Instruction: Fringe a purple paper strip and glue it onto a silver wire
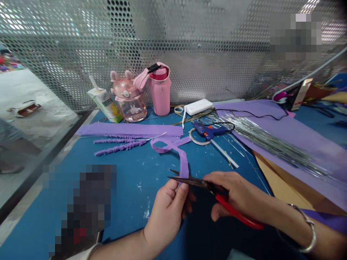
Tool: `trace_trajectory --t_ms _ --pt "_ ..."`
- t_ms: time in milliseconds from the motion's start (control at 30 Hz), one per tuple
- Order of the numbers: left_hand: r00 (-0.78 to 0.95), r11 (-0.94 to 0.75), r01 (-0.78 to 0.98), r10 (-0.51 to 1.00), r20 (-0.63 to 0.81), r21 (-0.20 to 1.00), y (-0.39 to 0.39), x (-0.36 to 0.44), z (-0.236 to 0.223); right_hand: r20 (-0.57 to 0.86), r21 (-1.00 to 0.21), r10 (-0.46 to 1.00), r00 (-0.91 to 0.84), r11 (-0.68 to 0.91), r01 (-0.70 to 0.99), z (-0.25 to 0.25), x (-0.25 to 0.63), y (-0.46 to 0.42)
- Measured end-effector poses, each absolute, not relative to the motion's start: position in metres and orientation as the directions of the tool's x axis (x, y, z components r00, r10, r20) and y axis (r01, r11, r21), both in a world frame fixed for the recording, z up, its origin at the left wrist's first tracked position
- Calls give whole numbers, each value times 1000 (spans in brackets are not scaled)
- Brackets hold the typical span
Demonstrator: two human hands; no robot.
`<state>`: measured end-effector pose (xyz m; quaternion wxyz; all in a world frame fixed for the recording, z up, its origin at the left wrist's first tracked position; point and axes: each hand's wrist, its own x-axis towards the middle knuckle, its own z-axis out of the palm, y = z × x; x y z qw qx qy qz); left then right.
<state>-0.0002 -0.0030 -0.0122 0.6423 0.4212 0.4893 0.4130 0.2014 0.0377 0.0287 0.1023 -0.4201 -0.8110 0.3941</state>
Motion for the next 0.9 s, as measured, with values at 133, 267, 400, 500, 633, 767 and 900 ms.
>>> trace_trajectory --t_ms 133,267,400,500,633,767,900 --pt "190 294 -103 944 -271 950 -3 0 -11 -165 -746 760 -629 322 584 30 201 37" --pt "167 282 -99 950 -264 954 -3 1 -11 -162 -738 750 -641 339 583 33 202 36" --pt "129 280 -129 956 -264 951 -3 0 -12 -162 -699 760 -629 362 617 36 204 35" --pt "116 279 -168 958 -262 945 -2 1 -11 -170 -702 750 -639 363 613 37 205 35" --pt "140 282 -173 955 -260 944 -1 1 -8 -169 -721 740 -651 358 593 35 204 34" --pt "158 285 -160 953 -260 945 -1 0 -9 -138 -730 738 -660 375 571 33 203 33" --pt "170 277 -153 953 -251 949 -1 0 -10 -136 -731 741 -658 373 571 33 201 34"
